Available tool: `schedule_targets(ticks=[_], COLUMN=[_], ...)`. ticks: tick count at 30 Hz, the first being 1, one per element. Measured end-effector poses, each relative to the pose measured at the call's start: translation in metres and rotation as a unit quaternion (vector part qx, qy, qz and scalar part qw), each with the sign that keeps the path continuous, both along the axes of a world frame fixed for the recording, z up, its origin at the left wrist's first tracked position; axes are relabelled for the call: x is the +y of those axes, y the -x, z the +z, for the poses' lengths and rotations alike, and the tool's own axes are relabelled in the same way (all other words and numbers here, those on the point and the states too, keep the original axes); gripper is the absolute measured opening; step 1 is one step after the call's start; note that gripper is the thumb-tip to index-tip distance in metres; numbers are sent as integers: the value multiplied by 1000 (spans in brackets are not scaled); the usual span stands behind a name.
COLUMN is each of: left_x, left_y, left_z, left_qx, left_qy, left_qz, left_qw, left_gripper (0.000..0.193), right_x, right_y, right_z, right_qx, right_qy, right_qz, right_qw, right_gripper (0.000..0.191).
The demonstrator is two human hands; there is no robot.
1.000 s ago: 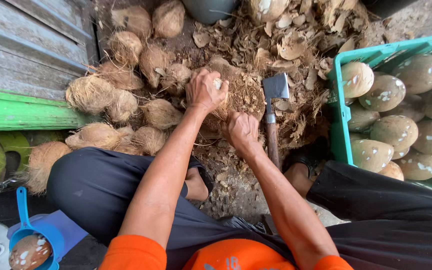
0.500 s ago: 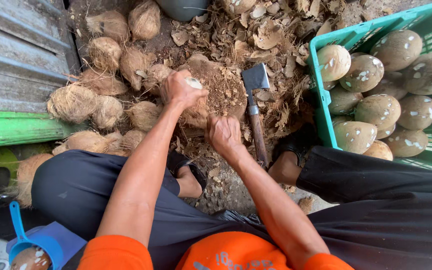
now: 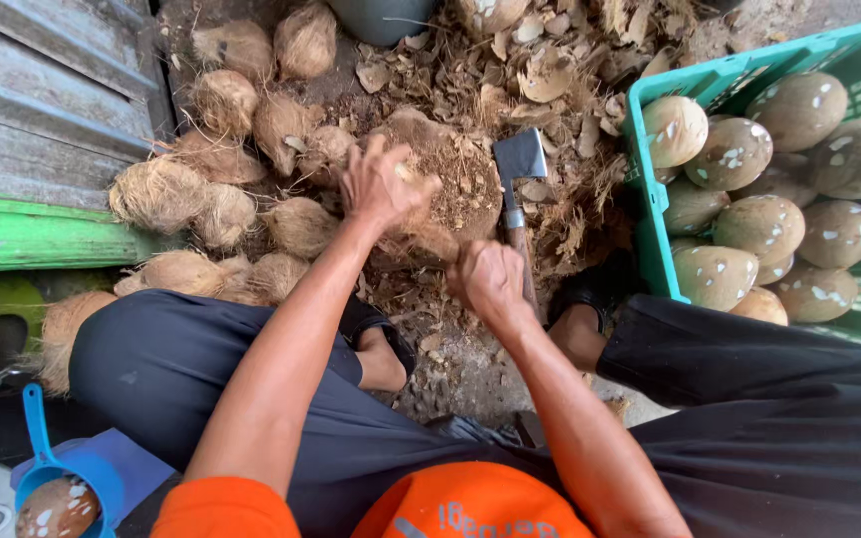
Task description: The person sits on the ground and husks coconuts one at a time, chopping off the fibrous outer husk with a machete and rotating the coconut between strikes. Husked coconuts are placed into a green plastic crate beside them.
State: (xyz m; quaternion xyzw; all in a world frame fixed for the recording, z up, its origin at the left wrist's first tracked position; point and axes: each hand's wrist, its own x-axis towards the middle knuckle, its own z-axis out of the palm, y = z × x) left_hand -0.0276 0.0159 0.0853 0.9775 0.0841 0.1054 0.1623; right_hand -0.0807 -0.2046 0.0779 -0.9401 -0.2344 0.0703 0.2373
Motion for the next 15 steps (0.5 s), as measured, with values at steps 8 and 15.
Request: schedule_targets(ticks=[8, 15], left_x=[9, 21], left_y=[-9, -22], left_z=[9, 27], left_qx=[238, 279], left_qy=[233, 289], left_qz=[207, 312], left_qw=[920, 861], left_gripper=[51, 39], right_x=[4, -77], right_y=[43, 108], right_z=[32, 103], right_qx=[44, 245], right_qy=[-18, 99], right_qz=[9, 54], right_qw=[999, 963], right_gripper=[17, 10])
